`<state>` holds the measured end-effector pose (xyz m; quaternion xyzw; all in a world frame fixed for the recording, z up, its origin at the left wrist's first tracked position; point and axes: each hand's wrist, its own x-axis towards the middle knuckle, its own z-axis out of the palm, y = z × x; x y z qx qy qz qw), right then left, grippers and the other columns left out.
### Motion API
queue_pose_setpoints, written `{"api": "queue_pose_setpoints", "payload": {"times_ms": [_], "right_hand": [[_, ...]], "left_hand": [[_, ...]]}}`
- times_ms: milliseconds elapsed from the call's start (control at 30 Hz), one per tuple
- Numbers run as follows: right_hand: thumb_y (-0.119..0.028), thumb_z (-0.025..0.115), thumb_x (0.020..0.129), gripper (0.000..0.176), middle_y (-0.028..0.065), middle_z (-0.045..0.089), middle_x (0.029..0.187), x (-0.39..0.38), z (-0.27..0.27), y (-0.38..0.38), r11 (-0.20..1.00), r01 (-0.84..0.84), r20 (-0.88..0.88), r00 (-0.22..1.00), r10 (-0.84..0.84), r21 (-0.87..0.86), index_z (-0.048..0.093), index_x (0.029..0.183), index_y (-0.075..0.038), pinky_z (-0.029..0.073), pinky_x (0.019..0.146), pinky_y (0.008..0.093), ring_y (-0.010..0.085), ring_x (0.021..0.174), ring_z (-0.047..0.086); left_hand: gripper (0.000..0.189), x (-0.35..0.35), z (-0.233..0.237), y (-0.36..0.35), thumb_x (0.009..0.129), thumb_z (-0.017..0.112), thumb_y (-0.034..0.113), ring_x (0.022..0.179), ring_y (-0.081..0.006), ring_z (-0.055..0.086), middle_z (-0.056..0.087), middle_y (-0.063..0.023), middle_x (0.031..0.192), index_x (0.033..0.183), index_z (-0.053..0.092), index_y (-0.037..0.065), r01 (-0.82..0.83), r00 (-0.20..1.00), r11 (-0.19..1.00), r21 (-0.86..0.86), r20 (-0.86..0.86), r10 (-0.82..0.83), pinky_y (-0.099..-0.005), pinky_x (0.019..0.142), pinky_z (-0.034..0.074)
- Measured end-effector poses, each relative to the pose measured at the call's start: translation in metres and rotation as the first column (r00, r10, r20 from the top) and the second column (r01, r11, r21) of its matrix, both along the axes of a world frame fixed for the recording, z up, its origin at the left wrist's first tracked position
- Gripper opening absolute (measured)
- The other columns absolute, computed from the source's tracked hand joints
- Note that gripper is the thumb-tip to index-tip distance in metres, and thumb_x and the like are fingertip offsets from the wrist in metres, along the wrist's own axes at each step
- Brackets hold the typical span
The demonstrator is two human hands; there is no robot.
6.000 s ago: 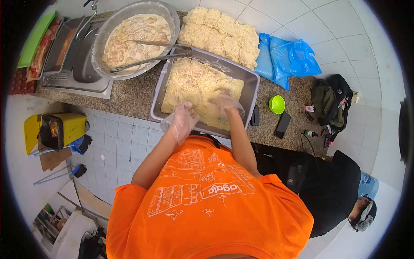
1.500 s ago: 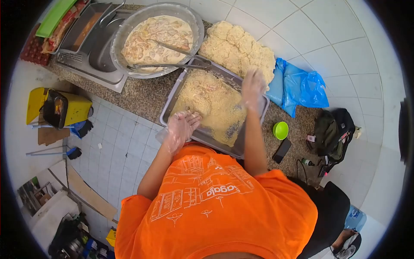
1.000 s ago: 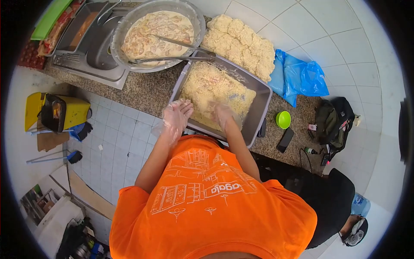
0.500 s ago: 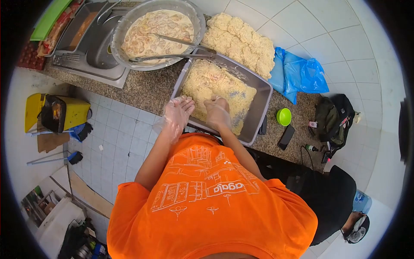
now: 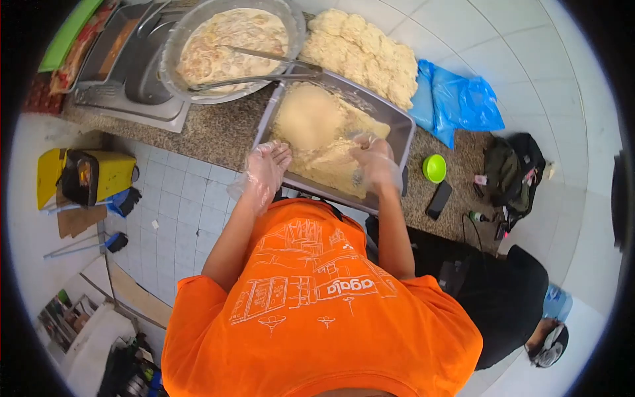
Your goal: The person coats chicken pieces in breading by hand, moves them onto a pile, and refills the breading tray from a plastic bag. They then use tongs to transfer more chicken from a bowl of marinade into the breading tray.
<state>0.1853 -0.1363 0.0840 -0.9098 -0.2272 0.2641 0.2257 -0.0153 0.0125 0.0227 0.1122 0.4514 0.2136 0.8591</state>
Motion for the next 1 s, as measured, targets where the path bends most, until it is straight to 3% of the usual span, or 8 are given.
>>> {"api": "queue_pose_setpoints", "payload": {"times_ms": [67,200,300,433,567,633,867,1000], "right_hand": [[-0.026,0.066,0.079,0.038,0.0239,0.065,0.096,0.021,-0.03,-0.029,0.984,-0.074,0.126,0.988,0.094,-0.16,0.062,0.106,0.001,0.049,0.078,0.0397,0.0364,0.089,0.065],[-0.034,0.051,0.09,0.038,0.0153,0.067,0.098,0.019,-0.036,-0.057,0.916,0.401,-0.294,0.875,-0.385,-0.005,0.06,0.111,-0.003,0.048,0.08,0.0355,0.0274,0.087,0.064],[-0.04,0.045,0.094,0.04,0.0084,0.065,0.097,-0.004,-0.049,-0.07,0.972,-0.115,0.28,0.945,0.171,-0.204,0.058,0.11,-0.005,0.048,0.079,0.0341,0.0245,0.089,0.061],[-0.018,0.046,0.089,0.021,0.0134,0.065,0.106,0.017,-0.248,-0.135,0.865,-0.329,0.342,0.819,0.461,-0.379,0.059,0.1,-0.007,0.049,0.081,0.0349,0.0254,0.1,0.06],[-0.012,0.047,0.084,0.019,0.0165,0.066,0.093,-0.019,-0.134,-0.066,0.444,-0.644,-0.007,0.572,0.82,-0.623,0.063,0.092,-0.007,0.051,0.075,0.0352,0.0272,0.089,0.064],[-0.008,0.049,0.081,0.017,0.0189,0.065,0.08,-0.022,-0.153,-0.07,0.836,-0.456,0.128,0.85,0.511,-0.306,0.066,0.08,-0.006,0.052,0.07,0.0381,0.0319,0.079,0.065],[-0.02,0.042,0.089,0.032,0.0189,0.067,0.097,-0.009,-0.085,-0.061,0.77,-0.459,-0.002,0.86,0.511,-0.443,0.067,0.092,0.0,0.051,0.077,0.0414,0.0341,0.093,0.064],[-0.019,0.042,0.087,0.032,0.019,0.066,0.103,-0.001,-0.04,-0.053,0.967,0.027,-0.146,0.987,-0.065,-0.252,0.067,0.095,-0.001,0.047,0.086,0.0381,0.0302,0.103,0.061]], "left_hand": [[0.039,0.008,-0.004,-0.002,0.086,0.046,0.021,0.122,-0.0381,0.041,0.044,-0.025,0.125,0.115,0.045,-0.005,0.053,0.998,0.998,0.017,-0.039,-0.052,-0.045,0.108,0.031],[0.035,0.021,-0.013,-0.003,0.085,0.047,0.021,0.122,-0.0346,0.041,0.047,-0.0143,0.125,0.116,0.046,0.005,0.312,0.939,0.949,0.035,-0.164,-0.303,-0.0485,0.107,0.029],[0.033,0.04,0.01,-0.009,0.084,0.047,0.022,0.123,-0.031,0.042,0.047,-0.0111,0.127,0.114,0.048,0.008,0.488,0.869,0.873,-0.008,0.103,-0.485,-0.0527,0.105,0.028],[0.037,0.062,0.03,-0.036,0.085,0.045,0.024,0.119,-0.0304,0.048,0.05,-0.015,0.128,0.117,0.049,0.006,0.617,0.786,0.787,0.015,-0.052,-0.616,-0.0497,0.104,0.033],[0.043,0.083,-0.015,-0.056,0.086,0.042,0.026,0.11,-0.0341,0.056,0.055,-0.021,0.121,0.12,0.047,0.001,0.641,0.767,0.756,-0.13,0.107,-0.632,-0.0476,0.1,0.041],[0.042,0.094,-0.05,-0.073,0.086,0.041,0.025,0.109,-0.0346,0.056,0.056,-0.0216,0.119,0.119,0.048,0.0,0.66,0.75,0.737,-0.142,0.16,-0.641,-0.0479,0.098,0.043],[0.046,0.104,-0.048,-0.083,0.087,0.036,0.026,0.109,-0.0342,0.057,0.057,-0.0226,0.117,0.12,0.048,-0.004,0.645,0.749,0.764,-0.022,0.216,-0.626,-0.0428,0.096,0.045],[0.053,0.098,-0.021,-0.056,0.087,0.036,0.03,0.115,-0.0352,0.051,0.052,-0.0234,0.125,0.127,0.042,-0.004,0.591,0.725,0.796,0.133,0.346,-0.596,-0.0452,0.103,0.038]]}}
